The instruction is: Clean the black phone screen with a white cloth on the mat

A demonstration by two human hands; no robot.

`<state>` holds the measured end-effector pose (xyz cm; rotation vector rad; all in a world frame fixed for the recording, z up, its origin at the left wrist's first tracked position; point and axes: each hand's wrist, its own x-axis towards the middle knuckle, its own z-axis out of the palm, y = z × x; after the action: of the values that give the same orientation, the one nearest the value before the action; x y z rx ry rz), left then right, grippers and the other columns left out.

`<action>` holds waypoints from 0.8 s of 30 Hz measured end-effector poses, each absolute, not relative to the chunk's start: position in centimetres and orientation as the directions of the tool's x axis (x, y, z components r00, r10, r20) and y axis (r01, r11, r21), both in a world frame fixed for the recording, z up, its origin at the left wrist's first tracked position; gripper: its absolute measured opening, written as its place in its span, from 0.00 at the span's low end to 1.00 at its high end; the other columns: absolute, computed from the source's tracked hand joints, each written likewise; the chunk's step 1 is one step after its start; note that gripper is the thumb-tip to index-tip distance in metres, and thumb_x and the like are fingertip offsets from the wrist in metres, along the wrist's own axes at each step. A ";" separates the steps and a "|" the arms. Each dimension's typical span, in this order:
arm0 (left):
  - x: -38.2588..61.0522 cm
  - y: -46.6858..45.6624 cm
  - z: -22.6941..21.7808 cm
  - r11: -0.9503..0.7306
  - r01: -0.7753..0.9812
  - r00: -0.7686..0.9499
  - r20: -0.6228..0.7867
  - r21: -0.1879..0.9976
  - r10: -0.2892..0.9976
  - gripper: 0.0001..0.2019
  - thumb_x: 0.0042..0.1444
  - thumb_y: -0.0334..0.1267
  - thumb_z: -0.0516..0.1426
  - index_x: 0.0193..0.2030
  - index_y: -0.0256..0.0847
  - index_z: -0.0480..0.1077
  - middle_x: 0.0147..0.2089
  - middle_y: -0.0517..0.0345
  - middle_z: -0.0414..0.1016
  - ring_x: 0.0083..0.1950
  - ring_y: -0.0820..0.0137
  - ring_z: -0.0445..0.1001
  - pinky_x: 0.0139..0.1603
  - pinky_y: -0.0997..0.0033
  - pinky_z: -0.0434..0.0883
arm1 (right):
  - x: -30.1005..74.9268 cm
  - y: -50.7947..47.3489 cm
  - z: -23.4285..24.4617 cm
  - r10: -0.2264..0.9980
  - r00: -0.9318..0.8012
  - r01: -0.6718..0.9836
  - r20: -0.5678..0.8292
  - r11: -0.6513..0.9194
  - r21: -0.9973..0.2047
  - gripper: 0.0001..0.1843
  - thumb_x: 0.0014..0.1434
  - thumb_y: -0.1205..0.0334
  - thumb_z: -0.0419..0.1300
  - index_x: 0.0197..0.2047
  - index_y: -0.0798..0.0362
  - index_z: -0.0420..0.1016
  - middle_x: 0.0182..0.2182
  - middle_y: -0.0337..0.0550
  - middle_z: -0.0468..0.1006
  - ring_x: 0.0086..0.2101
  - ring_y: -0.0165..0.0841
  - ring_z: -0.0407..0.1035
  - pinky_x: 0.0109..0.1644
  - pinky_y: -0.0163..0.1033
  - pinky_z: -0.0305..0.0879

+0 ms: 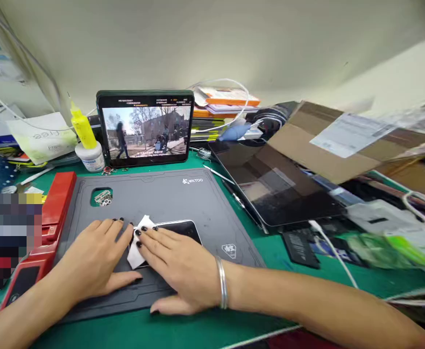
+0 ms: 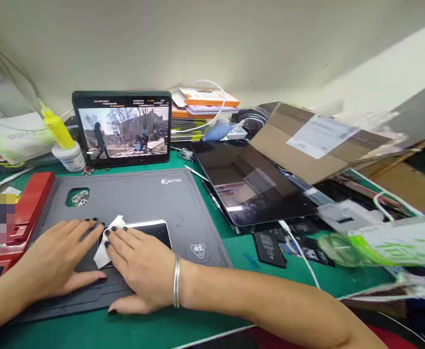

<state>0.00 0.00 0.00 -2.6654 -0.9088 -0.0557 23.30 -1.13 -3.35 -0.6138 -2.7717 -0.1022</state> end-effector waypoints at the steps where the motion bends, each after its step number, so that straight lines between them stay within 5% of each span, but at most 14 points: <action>1: -0.1 0.0 0.0 -0.739 0.606 0.792 0.133 -0.295 0.596 0.35 0.51 0.61 0.62 0.51 0.27 0.74 0.44 0.34 0.77 0.41 0.48 0.77 0.37 0.52 0.75 | 23.3 -1.3 -3.3 0.414 -0.859 0.436 0.300 0.900 0.009 0.48 0.61 0.30 0.52 0.60 0.72 0.69 0.60 0.67 0.69 0.60 0.54 0.64 0.68 0.51 0.55; 8: -0.2 -0.1 -0.2 -0.733 0.614 0.783 0.105 -0.294 0.613 0.33 0.54 0.60 0.60 0.53 0.29 0.73 0.45 0.35 0.77 0.41 0.50 0.77 0.37 0.54 0.74 | 23.1 -1.8 -3.1 0.330 -0.888 0.364 0.320 0.930 0.049 0.47 0.63 0.30 0.48 0.58 0.71 0.70 0.59 0.66 0.71 0.60 0.53 0.65 0.68 0.50 0.55; 14: -0.2 0.0 -0.2 -0.725 0.623 0.775 0.103 -0.295 0.624 0.34 0.54 0.62 0.59 0.52 0.30 0.74 0.45 0.35 0.77 0.41 0.50 0.77 0.37 0.54 0.74 | 23.0 -2.4 -3.2 0.454 -0.827 0.514 0.332 0.850 0.118 0.49 0.61 0.30 0.52 0.56 0.74 0.72 0.56 0.72 0.73 0.57 0.57 0.68 0.61 0.52 0.64; 19: -0.2 -0.1 -0.3 -0.716 0.621 0.772 0.095 -0.318 0.628 0.34 0.54 0.62 0.59 0.53 0.30 0.73 0.45 0.36 0.77 0.41 0.52 0.77 0.37 0.55 0.75 | 23.0 -3.2 -2.9 0.400 -0.849 0.475 0.346 0.864 0.167 0.49 0.60 0.28 0.50 0.55 0.73 0.74 0.54 0.71 0.75 0.56 0.56 0.70 0.59 0.51 0.68; 24: -0.2 0.0 -0.4 -0.721 0.621 0.777 0.118 -0.309 0.618 0.33 0.56 0.61 0.59 0.53 0.30 0.73 0.44 0.36 0.77 0.41 0.51 0.76 0.36 0.55 0.74 | 23.0 -3.4 -2.8 0.596 -0.749 0.658 0.289 0.718 0.226 0.49 0.59 0.29 0.54 0.54 0.75 0.75 0.52 0.76 0.74 0.53 0.56 0.73 0.52 0.50 0.74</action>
<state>-0.18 -0.01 -0.40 -2.6393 -0.9501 -0.0090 22.96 -3.43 -2.83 -1.0068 -2.7268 -0.4707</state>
